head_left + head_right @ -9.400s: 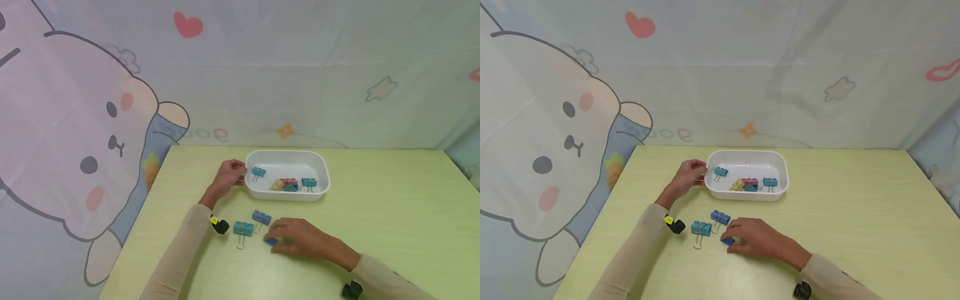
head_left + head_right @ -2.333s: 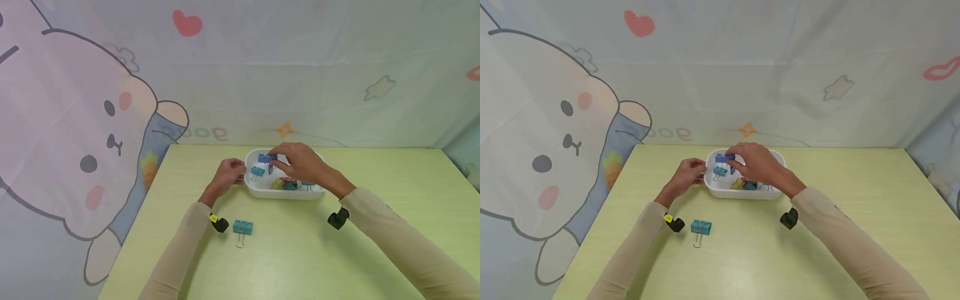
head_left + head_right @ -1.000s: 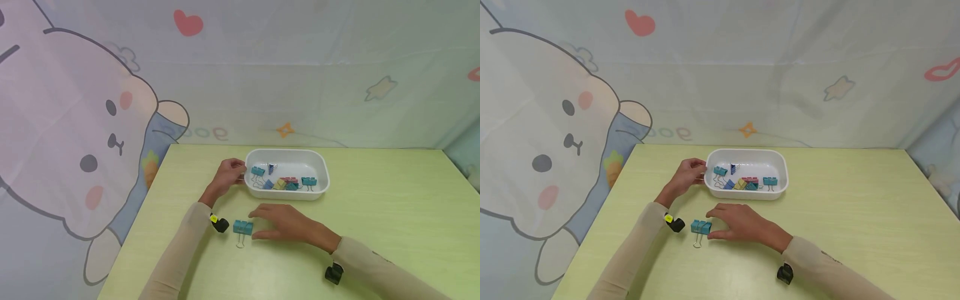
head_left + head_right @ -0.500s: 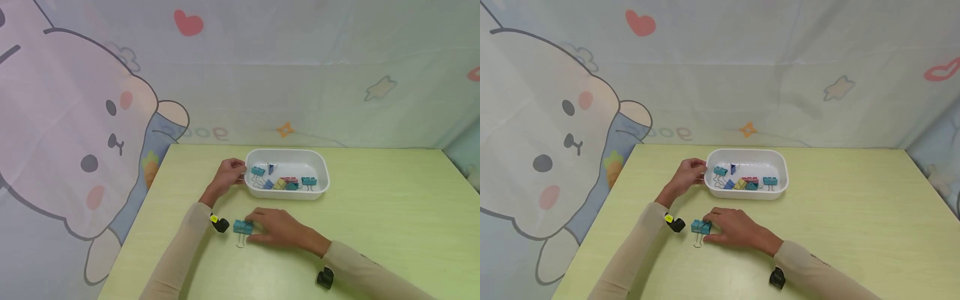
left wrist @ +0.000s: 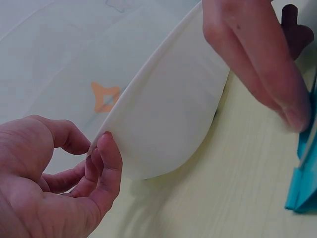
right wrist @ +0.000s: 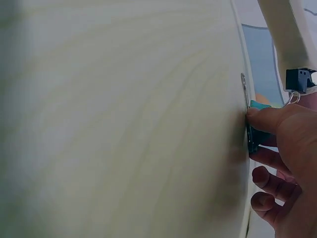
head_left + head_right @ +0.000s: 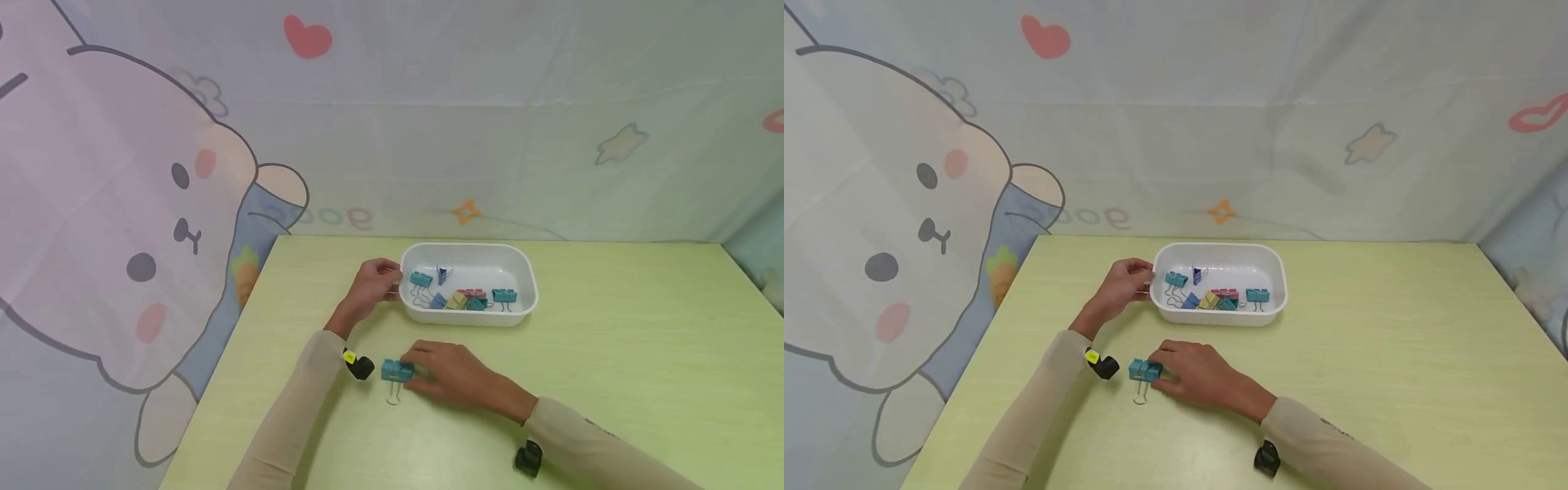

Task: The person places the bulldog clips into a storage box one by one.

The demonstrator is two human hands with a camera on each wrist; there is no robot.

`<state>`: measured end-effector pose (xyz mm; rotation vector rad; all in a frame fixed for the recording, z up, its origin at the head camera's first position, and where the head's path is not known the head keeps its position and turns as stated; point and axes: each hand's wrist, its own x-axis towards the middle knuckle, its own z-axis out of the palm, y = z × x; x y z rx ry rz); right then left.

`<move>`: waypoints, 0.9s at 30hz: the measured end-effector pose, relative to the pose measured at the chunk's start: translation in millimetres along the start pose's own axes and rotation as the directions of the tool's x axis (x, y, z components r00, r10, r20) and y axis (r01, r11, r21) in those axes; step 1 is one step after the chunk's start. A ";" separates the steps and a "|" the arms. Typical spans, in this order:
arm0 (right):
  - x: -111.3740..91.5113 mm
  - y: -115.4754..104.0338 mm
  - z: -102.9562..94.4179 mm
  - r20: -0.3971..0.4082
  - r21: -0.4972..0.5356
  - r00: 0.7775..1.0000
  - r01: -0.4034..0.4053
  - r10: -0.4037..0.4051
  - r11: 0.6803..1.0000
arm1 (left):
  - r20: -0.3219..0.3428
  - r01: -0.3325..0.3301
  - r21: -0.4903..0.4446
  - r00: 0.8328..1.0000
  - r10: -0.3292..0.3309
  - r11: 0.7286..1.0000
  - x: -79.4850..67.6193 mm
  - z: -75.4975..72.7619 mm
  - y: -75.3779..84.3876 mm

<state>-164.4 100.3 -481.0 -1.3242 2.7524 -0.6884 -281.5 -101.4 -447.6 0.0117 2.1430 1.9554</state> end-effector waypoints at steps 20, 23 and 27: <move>-0.5 -2.6 -8.7 -0.021 0.016 0.999 0.030 -0.029 0.999 | 0.002 0.005 0.007 1.000 -0.005 1.000 1.0 -0.3 -0.7; 0.3 -1.9 -14.2 -0.044 0.004 0.998 0.051 -0.051 0.999 | 0.003 0.000 0.011 1.000 0.000 1.000 0.6 -0.2 -0.6; 2.0 -1.2 -26.8 -0.100 -0.025 0.990 0.098 -0.100 0.995 | 0.005 0.000 0.004 1.000 0.000 1.000 0.3 -0.3 -0.8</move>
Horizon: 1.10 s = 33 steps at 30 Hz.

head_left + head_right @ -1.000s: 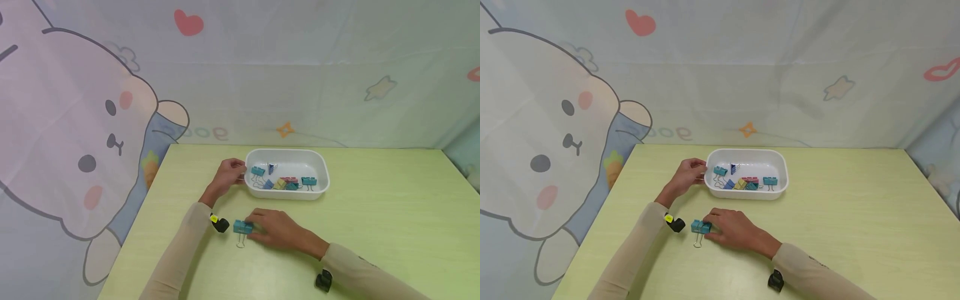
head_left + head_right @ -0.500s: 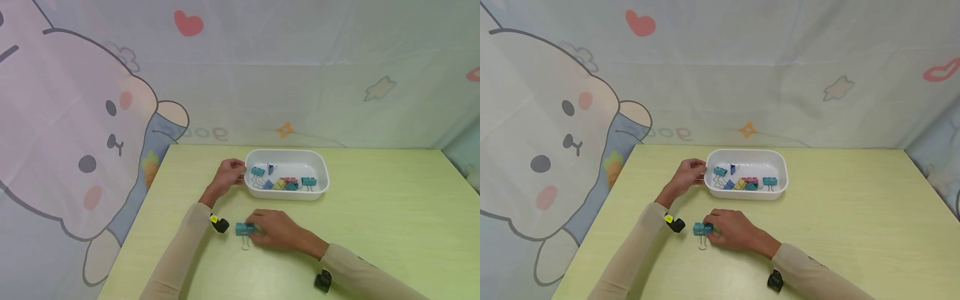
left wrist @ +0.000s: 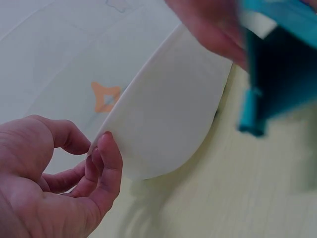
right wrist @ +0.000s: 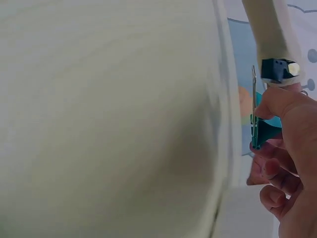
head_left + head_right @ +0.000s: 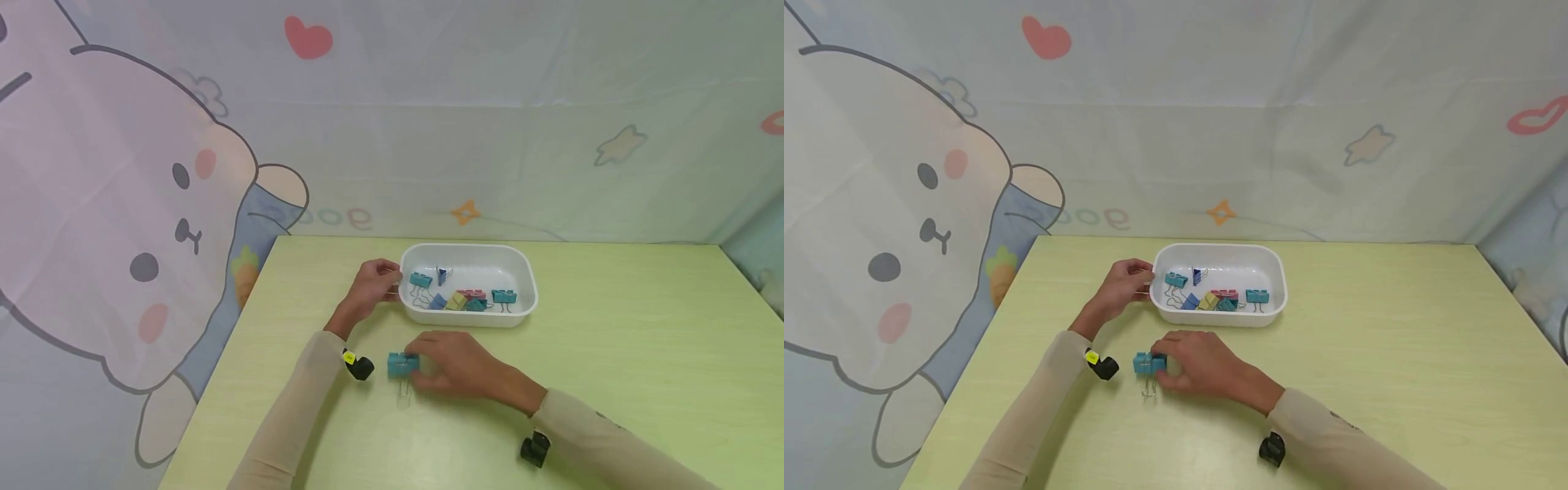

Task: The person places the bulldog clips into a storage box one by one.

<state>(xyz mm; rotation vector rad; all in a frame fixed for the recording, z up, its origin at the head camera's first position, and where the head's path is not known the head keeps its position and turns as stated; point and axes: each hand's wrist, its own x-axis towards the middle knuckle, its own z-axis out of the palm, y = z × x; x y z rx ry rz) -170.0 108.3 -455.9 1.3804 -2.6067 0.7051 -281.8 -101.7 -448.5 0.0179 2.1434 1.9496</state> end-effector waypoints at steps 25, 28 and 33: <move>26.6 43.5 -95.0 -0.227 -0.137 0.974 -0.007 -0.025 0.991 | 0.007 -0.002 -0.015 1.000 0.002 1.000 -0.2 -2.0 0.4; 26.7 51.4 -101.5 -0.225 -0.125 0.974 -0.045 0.016 0.991 | 0.010 0.000 -0.011 1.000 0.000 1.000 -0.7 -2.6 0.7; 25.1 66.1 -108.2 -0.219 -0.117 0.972 -0.109 0.081 0.987 | 0.009 0.005 -0.001 1.000 -0.005 1.000 0.3 -3.3 0.1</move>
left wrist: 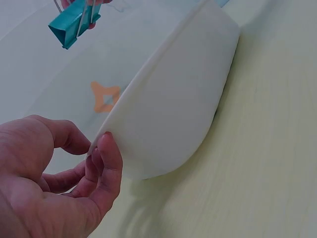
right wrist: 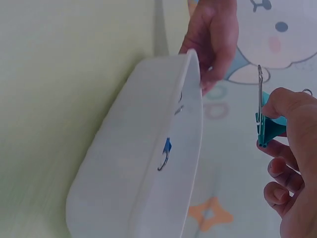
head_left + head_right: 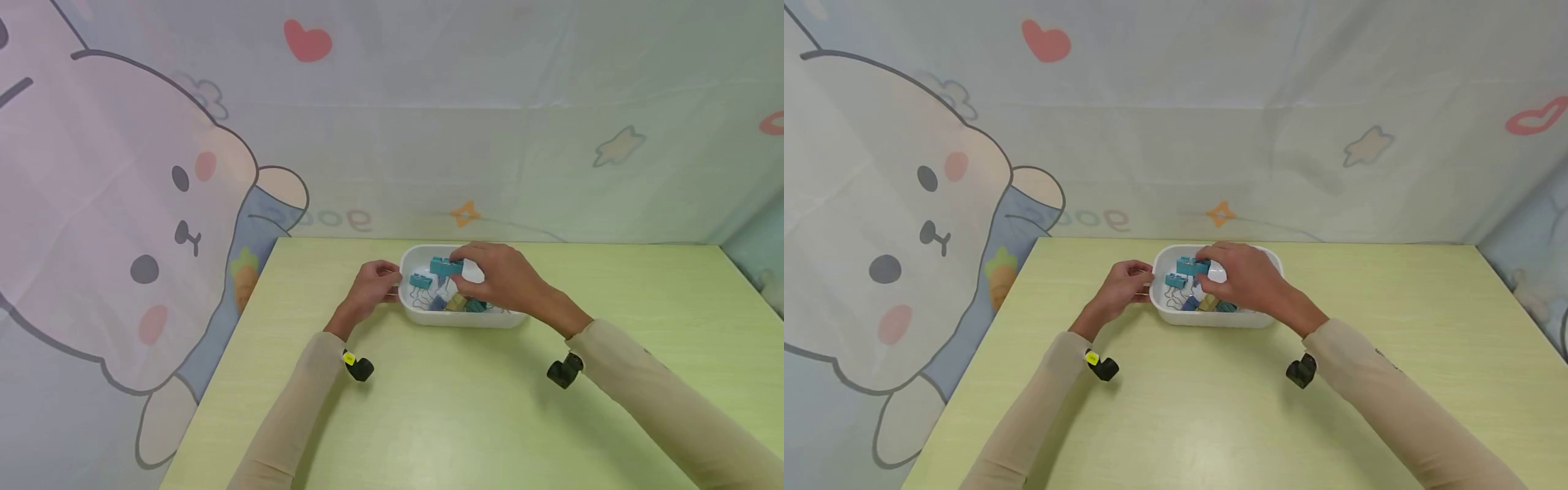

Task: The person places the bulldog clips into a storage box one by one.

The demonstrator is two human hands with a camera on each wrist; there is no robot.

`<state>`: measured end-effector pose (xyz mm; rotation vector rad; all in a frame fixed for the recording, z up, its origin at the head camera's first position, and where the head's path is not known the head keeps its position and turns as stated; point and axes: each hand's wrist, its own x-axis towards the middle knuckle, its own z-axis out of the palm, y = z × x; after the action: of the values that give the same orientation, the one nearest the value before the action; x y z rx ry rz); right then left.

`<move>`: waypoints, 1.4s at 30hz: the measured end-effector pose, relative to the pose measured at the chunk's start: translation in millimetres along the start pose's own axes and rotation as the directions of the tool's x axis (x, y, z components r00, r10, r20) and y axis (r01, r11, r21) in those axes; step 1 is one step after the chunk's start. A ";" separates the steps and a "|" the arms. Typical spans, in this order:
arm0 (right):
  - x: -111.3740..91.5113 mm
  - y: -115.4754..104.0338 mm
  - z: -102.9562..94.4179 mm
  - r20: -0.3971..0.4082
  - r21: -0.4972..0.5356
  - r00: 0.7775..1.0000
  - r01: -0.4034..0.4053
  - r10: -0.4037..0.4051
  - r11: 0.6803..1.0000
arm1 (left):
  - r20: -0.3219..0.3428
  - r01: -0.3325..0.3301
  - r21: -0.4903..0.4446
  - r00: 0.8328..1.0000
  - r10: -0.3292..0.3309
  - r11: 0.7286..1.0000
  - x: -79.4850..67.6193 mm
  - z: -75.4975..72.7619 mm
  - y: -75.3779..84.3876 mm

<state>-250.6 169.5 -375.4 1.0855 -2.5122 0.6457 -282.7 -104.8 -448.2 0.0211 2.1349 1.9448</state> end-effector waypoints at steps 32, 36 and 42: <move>-11.5 39.9 -11.3 0.063 -0.020 0.977 -0.204 0.205 0.979 | -0.004 -0.001 0.013 1.000 0.001 1.000 0.6 -0.5 -0.6; -18.5 40.6 -10.4 0.066 -0.001 0.978 -0.198 0.197 0.980 | -0.003 -0.002 0.011 1.000 0.002 1.000 1.3 -0.8 -2.7; -31.5 36.5 -7.2 0.087 -0.001 0.976 -0.203 0.202 0.979 | -0.008 -0.001 0.016 1.000 0.002 1.000 1.4 -1.2 -4.1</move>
<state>-256.2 214.3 -393.9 0.8839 -2.7214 0.6767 -283.6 -106.2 -452.4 0.0181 2.1563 1.9314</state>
